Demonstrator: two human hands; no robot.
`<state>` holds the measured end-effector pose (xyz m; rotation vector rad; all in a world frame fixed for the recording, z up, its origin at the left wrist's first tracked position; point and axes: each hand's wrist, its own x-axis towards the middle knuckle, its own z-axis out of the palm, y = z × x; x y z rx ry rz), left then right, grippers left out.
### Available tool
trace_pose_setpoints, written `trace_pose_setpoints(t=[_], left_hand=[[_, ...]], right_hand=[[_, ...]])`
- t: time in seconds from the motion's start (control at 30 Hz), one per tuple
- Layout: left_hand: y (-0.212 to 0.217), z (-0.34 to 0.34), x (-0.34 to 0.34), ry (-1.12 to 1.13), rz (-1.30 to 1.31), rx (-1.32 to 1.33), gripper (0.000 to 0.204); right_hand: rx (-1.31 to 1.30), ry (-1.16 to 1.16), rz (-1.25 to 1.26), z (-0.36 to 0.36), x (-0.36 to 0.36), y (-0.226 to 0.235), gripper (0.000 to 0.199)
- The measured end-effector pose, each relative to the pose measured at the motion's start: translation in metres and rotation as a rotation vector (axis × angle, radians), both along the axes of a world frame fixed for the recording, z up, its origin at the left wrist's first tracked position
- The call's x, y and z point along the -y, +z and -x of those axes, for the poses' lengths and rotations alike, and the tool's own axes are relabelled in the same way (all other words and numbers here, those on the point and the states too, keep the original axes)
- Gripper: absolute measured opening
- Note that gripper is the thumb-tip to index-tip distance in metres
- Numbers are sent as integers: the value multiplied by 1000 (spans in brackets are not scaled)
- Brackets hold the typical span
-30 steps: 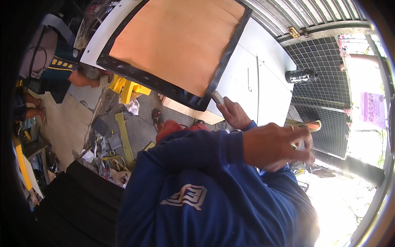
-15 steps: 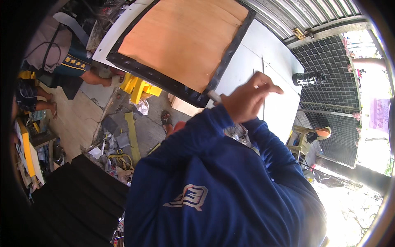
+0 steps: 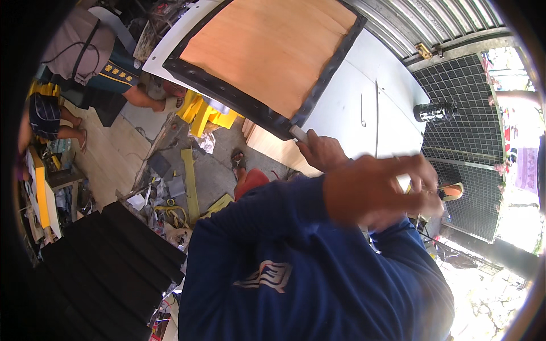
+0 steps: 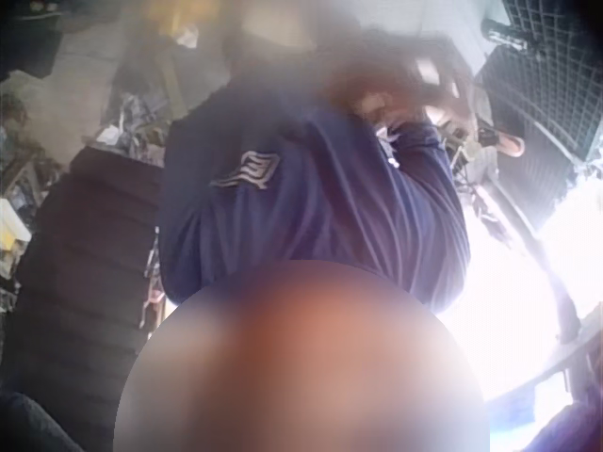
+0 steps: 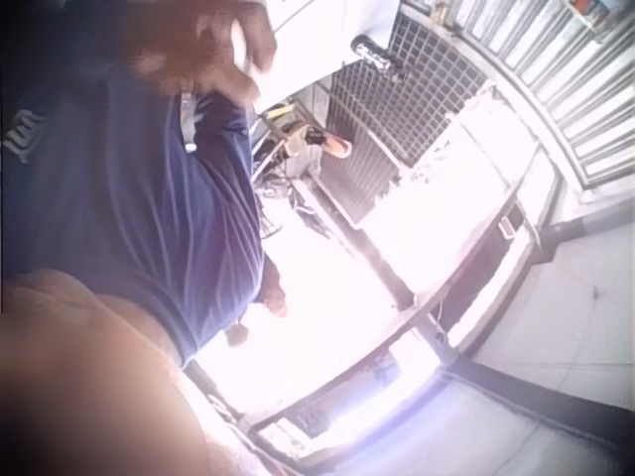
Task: The person receives a black seat cushion and places it on a white workbench. They then use a staple gun to attach a black fabric strip along the edges of the cushion, repeatedly flipping it to work on different sides.
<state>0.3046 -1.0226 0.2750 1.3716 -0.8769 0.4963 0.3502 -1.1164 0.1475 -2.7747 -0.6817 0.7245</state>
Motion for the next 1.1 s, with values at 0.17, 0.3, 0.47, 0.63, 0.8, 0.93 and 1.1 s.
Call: trace_pose_setpoints(t=[0.17,0.3,0.47,0.63,0.8,0.93,1.1], left_hand=[[-94,-75,-45,182,-118,-593,36],[-102,-106,-77,435,-202,-151,22],[-126,-154,-258,1415,-1059,-421,79],[-203,-151,-338,1452,-1119,-783,75],[-209,-116,-289,1579,-980,-877,70],[-213,-82,-205,1814,-917,-910,69],[-191,-54,-65,1680,-874,-1188,78]], right_hand=[[35,156,-72,-1,7,-10,37],[21,-130,-407,-7,30,-27,50],[381,-324,-220,-40,98,-64,46],[450,-670,-68,-60,152,-82,46],[498,-862,-69,-56,197,-86,53],[471,-863,-95,-51,220,-98,57],[500,-724,-154,-44,230,-108,61]])
